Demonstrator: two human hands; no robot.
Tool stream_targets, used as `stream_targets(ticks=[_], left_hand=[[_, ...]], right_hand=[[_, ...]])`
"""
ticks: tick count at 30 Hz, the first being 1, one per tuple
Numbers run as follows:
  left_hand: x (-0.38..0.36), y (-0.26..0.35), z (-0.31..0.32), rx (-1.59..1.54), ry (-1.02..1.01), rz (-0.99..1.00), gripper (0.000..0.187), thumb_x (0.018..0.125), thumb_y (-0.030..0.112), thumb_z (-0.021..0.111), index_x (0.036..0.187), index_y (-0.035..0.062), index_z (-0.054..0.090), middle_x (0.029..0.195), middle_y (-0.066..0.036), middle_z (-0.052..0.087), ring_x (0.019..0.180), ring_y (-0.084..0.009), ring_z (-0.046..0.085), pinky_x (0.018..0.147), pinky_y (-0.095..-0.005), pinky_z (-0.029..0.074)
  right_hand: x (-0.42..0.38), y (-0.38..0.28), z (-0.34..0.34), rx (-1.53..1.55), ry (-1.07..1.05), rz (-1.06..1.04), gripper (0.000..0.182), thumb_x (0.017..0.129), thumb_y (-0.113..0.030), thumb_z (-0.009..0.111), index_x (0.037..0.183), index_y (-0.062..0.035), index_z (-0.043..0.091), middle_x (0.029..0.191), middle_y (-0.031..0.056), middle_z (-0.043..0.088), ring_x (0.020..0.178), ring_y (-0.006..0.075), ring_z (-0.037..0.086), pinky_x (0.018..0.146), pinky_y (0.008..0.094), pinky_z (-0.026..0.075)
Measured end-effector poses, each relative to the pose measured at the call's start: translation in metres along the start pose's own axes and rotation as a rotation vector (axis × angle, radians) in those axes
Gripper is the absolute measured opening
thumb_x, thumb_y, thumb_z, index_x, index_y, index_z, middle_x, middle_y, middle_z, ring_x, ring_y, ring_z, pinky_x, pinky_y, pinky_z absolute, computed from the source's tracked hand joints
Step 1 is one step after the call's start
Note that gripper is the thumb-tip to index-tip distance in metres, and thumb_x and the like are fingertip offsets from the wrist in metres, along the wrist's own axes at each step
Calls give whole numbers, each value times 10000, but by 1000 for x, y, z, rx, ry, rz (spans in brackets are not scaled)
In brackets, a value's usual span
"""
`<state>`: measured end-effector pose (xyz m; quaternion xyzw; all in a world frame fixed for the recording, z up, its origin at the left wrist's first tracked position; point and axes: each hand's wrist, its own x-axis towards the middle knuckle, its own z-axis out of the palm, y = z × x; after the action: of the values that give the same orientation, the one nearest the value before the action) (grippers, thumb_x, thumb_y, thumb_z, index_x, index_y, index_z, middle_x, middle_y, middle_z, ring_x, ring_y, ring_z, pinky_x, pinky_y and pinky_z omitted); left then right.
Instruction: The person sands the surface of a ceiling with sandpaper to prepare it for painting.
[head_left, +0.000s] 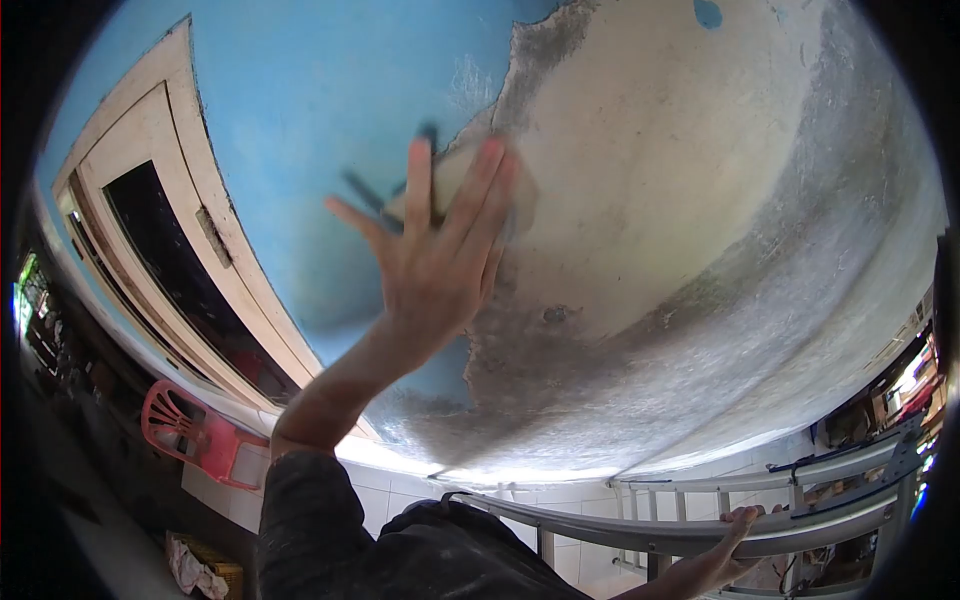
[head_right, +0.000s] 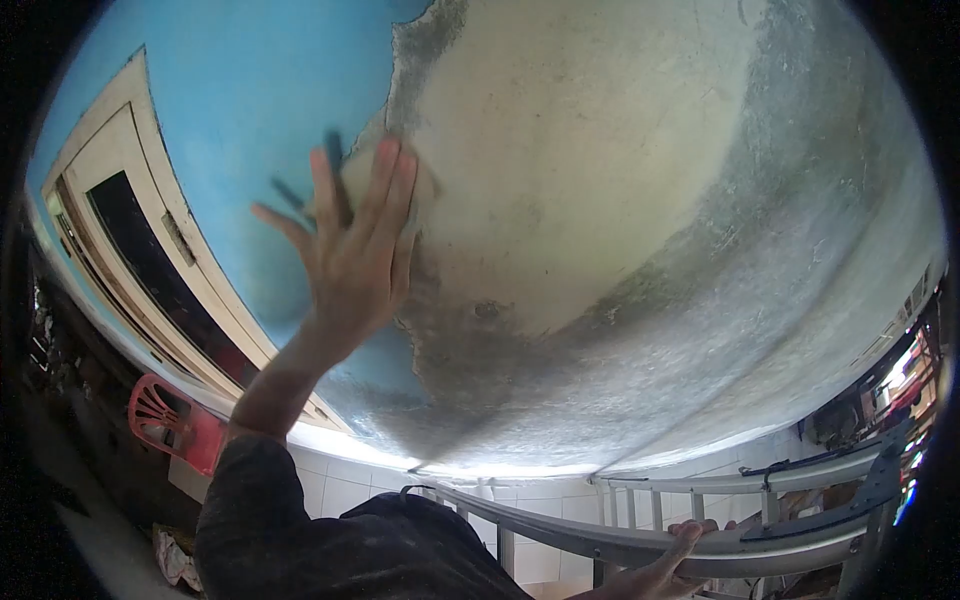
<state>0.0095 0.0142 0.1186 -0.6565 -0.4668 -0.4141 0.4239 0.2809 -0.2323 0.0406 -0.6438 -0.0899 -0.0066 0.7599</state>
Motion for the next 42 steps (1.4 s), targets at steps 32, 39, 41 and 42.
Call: stream_targets(ticks=[32, 39, 41, 42], left_hand=[[20, 3, 1, -103, 50, 3, 521, 807, 274, 599, 1308, 236, 463, 1438, 92, 329, 1367, -341, 170, 915, -733, -196], [-26, 13, 12, -137, 21, -74, 579, 804, 249, 604, 1348, 231, 406, 1466, 92, 272, 1374, -333, 146, 915, -749, -159], [-16, 9, 13, -114, 28, -38, 561, 842, 243, 545, 1373, 204, 366, 1473, 71, 261, 1376, -352, 116, 908, -739, -172], [9, 7, 5, -99, 26, -9, 544, 874, 234, 494, 1392, 180, 336, 1475, 51, 263, 1376, -374, 89, 902, -728, -185]], right_hand=[[-14, -14, 20, -102, 94, -253, 580, 825, -343, 633, 1226, 34, 448, 748, 49, 514, 806, 162, 507, 818, 390, 384], [-13, -12, 20, -58, 65, -271, 536, 831, -325, 624, 1197, 31, 462, 716, 36, 508, 794, 156, 510, 819, 394, 381], [-15, -13, 21, -58, 82, -254, 491, 830, -326, 621, 1158, 15, 488, 710, 30, 507, 792, 156, 512, 824, 402, 380], [-14, -13, 18, -83, 92, -250, 471, 828, -331, 624, 1131, 8, 498, 713, 29, 510, 793, 155, 513, 824, 403, 383]])
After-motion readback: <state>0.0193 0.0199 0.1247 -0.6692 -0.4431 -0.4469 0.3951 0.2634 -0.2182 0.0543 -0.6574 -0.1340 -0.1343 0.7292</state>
